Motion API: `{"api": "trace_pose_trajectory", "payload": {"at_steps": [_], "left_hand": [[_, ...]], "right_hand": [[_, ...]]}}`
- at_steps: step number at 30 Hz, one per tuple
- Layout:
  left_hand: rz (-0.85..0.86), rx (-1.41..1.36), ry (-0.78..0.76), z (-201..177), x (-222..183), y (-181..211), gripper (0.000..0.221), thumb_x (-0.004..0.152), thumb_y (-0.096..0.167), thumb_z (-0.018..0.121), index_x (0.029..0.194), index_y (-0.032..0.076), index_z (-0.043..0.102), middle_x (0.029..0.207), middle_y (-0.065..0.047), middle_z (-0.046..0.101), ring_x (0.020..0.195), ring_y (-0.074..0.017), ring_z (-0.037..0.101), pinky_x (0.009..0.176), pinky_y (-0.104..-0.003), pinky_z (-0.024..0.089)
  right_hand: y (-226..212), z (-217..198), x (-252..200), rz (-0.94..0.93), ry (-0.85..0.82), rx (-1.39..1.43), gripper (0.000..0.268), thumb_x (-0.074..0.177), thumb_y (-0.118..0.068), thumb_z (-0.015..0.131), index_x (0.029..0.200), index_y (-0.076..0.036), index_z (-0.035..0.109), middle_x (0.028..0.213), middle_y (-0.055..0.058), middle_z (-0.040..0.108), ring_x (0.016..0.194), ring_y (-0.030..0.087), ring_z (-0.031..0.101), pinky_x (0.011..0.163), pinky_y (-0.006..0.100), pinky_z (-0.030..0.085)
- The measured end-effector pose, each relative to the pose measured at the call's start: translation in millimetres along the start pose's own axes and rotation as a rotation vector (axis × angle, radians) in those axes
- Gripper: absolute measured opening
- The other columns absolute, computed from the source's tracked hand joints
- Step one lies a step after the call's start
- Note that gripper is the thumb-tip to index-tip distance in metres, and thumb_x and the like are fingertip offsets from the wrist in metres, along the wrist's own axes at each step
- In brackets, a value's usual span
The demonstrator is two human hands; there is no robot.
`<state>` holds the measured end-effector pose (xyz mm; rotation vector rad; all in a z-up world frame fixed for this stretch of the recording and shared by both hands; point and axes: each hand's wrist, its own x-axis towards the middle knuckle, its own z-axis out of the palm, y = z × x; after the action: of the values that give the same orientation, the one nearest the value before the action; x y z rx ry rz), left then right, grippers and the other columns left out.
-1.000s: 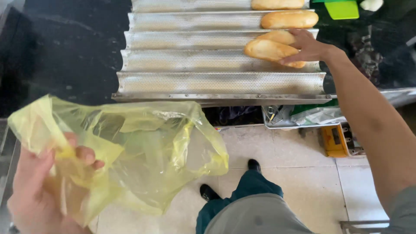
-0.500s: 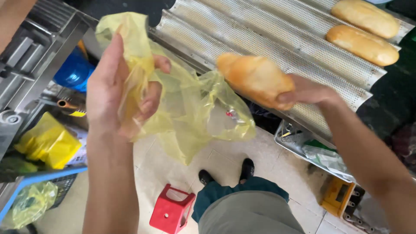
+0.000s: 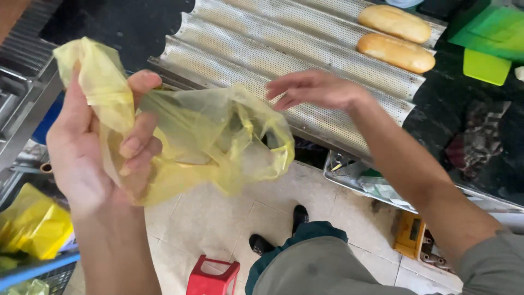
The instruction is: The person moves metal trays of bread rolls from a rack to a counter, places the rolls into a large yellow plastic bag by hand, and then stores the filled bag inside a freezer.
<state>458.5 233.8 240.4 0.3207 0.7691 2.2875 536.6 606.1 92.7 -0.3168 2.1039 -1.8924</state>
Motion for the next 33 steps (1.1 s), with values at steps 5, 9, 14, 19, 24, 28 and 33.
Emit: {"api": "trace_pose_trajectory", "payload": {"at_steps": [5, 9, 14, 19, 24, 28, 33], "left_hand": [[0.026, 0.052, 0.076, -27.3, 16.2, -4.7, 0.037, 0.119, 0.036, 0.03, 0.133, 0.012, 0.054, 0.121, -0.026, 0.066, 0.061, -0.0191, 0.049, 0.044, -0.022, 0.038], [0.014, 0.083, 0.103, -25.4, 17.0, -12.8, 0.037, 0.118, 0.036, 0.031, 0.132, 0.011, 0.055, 0.119, -0.025, 0.067, 0.061, -0.0188, 0.05, 0.045, -0.022, 0.04], [0.039, -0.02, 0.159, -22.6, 14.0, -19.7, 0.036, 0.118, 0.032, 0.032, 0.13, 0.007, 0.055, 0.11, -0.026, 0.067, 0.058, -0.0188, 0.05, 0.041, -0.023, 0.04], [0.056, -0.067, 0.18, -6.9, 12.3, -28.7, 0.037, 0.118, 0.032, 0.032, 0.131, 0.006, 0.055, 0.108, -0.027, 0.067, 0.056, -0.0188, 0.049, 0.039, -0.022, 0.038], [0.071, -0.01, 0.185, -8.7, 10.5, -36.3, 0.038, 0.117, 0.033, 0.034, 0.132, 0.007, 0.057, 0.11, -0.026, 0.067, 0.056, -0.0178, 0.049, 0.039, -0.021, 0.039], [0.081, 0.074, 0.14, -19.7, 14.0, -41.6, 0.037, 0.121, 0.037, 0.036, 0.134, 0.009, 0.056, 0.117, -0.025, 0.066, 0.061, -0.0172, 0.049, 0.043, -0.021, 0.038], [0.103, 0.118, 0.174, -21.2, 17.9, -45.1, 0.037, 0.121, 0.04, 0.038, 0.132, 0.009, 0.055, 0.119, -0.024, 0.066, 0.063, -0.0153, 0.049, 0.044, -0.02, 0.038]], "right_hand": [[63.7, -124.8, -115.4, 0.236, 0.997, -0.836, 0.06, 0.094, -0.046, 0.077, 0.14, -0.009, 0.067, 0.133, 0.018, 0.07, 0.121, 0.03, 0.067, 0.106, 0.043, 0.051], [158.6, -211.6, -194.5, 0.446, 1.17, -1.177, 0.072, 0.09, -0.056, 0.084, 0.14, -0.006, 0.069, 0.127, 0.025, 0.07, 0.113, 0.039, 0.067, 0.1, 0.046, 0.052], [135.4, -200.5, -202.8, 0.452, 0.983, -0.874, 0.087, 0.069, -0.063, 0.082, 0.131, -0.005, 0.067, 0.118, 0.021, 0.072, 0.109, 0.034, 0.071, 0.098, 0.044, 0.054], [126.8, -224.1, -200.4, 0.359, 0.829, -0.968, 0.082, 0.072, -0.059, 0.083, 0.133, -0.007, 0.068, 0.128, 0.022, 0.069, 0.116, 0.036, 0.066, 0.101, 0.045, 0.05], [119.3, -258.0, -180.6, 0.192, 0.931, -1.328, 0.068, 0.086, -0.055, 0.086, 0.135, -0.008, 0.078, 0.148, 0.035, 0.053, 0.131, 0.051, 0.049, 0.105, 0.055, 0.04], [131.6, -282.6, -173.3, 0.446, 0.857, -0.72, 0.093, 0.073, -0.078, 0.068, 0.138, -0.011, 0.062, 0.154, 0.023, 0.047, 0.143, 0.043, 0.042, 0.121, 0.055, 0.032], [178.9, -316.3, -186.8, 0.459, 0.659, -0.963, 0.095, 0.078, -0.081, 0.065, 0.143, -0.011, 0.063, 0.165, 0.023, 0.027, 0.144, 0.051, 0.022, 0.113, 0.063, 0.02]]}}
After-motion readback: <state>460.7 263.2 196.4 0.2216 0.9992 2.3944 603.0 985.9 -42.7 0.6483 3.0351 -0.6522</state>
